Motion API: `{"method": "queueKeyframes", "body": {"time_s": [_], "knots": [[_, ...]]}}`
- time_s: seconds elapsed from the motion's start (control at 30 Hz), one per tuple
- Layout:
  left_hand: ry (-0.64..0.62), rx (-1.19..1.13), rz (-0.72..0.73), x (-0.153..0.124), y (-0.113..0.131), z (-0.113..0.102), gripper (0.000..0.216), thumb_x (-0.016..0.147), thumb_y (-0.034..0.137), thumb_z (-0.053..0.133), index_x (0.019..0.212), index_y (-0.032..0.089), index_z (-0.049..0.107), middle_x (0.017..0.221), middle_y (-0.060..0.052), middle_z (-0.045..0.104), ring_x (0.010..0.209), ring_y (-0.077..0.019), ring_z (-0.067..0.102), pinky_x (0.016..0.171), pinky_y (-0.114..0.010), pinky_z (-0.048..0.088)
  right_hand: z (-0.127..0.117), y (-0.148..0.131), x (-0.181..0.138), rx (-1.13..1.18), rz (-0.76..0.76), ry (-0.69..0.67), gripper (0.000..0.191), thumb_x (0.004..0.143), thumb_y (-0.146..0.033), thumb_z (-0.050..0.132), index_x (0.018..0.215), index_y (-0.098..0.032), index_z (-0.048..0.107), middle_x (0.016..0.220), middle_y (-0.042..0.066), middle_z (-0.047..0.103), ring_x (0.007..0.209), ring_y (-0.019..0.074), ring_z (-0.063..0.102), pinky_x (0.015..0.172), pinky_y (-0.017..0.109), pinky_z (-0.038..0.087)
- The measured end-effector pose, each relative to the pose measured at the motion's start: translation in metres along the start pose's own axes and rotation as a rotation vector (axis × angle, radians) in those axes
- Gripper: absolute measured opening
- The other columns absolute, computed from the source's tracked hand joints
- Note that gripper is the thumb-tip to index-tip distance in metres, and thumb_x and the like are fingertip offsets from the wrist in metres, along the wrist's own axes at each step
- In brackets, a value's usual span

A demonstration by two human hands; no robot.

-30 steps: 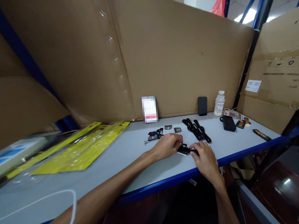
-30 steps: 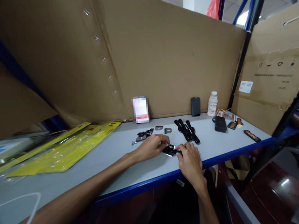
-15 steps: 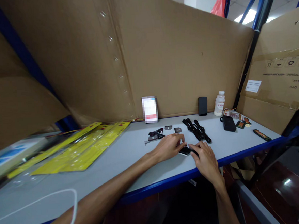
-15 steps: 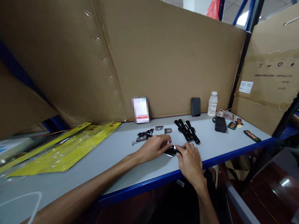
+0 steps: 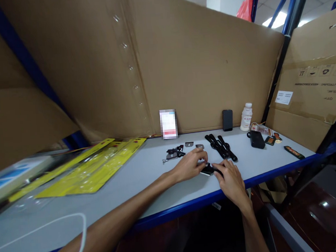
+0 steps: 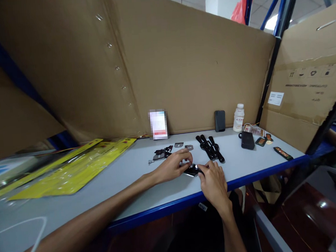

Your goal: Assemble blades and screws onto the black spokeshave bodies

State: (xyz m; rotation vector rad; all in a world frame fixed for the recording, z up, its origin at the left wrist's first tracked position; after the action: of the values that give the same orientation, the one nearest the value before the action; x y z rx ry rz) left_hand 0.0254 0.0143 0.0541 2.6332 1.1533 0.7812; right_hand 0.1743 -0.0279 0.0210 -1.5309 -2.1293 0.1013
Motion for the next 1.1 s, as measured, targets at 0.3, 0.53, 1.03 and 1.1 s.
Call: {"method": "queueKeyframes", "body": {"time_s": [0.3, 0.53, 1.03, 1.1], "knots": [[-0.042, -0.045, 0.061, -0.0006, -0.0030, 0.0045, 0.035, 0.076, -0.001, 0.050, 0.091, 0.021, 0.073, 0.097, -0.005, 0.064, 0.096, -0.0200, 0.061, 0.089, -0.033, 0.048, -0.0001, 0.0008, 0.0006, 0.002, -0.003, -0.001, 0.035, 0.096, -0.022, 0.055, 0.129, -0.028, 0.066, 0.111, 0.007, 0.064, 0.107, 0.0229, 0.056, 0.094, 0.036, 0.042], [0.019, 0.015, -0.005, 0.0021, -0.0100, 0.0007, 0.022, 0.086, 0.008, 0.049, 0.085, 0.018, 0.068, 0.085, -0.005, 0.064, 0.083, -0.0188, 0.060, 0.075, -0.030, 0.046, 0.0014, 0.0018, 0.0004, 0.010, -0.001, 0.000, 0.035, 0.096, -0.022, 0.054, 0.128, -0.027, 0.067, 0.112, 0.007, 0.064, 0.107, 0.0230, 0.055, 0.094, 0.036, 0.042], [-0.052, 0.165, -0.038, -0.0005, -0.0092, 0.0004, 0.025, 0.078, 0.007, 0.048, 0.081, 0.019, 0.070, 0.082, -0.006, 0.067, 0.081, -0.0212, 0.063, 0.072, -0.030, 0.046, 0.0015, 0.0019, 0.0003, 0.004, -0.012, 0.016, 0.034, 0.096, -0.022, 0.054, 0.127, -0.028, 0.067, 0.110, 0.007, 0.065, 0.106, 0.0228, 0.056, 0.093, 0.036, 0.043], [-0.053, 0.173, -0.040, -0.0009, -0.0090, 0.0006, 0.025, 0.079, 0.008, 0.048, 0.081, 0.019, 0.070, 0.082, -0.007, 0.068, 0.080, -0.0214, 0.063, 0.071, -0.030, 0.046, 0.0016, 0.0018, 0.0003, 0.003, -0.012, 0.013, 0.034, 0.097, -0.022, 0.053, 0.127, -0.028, 0.067, 0.111, 0.007, 0.065, 0.106, 0.0228, 0.056, 0.094, 0.036, 0.043]]}}
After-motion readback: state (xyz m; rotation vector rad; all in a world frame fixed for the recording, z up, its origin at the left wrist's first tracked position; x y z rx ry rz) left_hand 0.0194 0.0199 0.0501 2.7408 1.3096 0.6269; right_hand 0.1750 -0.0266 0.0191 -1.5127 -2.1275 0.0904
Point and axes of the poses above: each hand's wrist, its own x-axis towards the middle knuckle, its own z-axis out of the palm, y = z × x, the point moved 6 cm from there along x, towards the middle knuckle
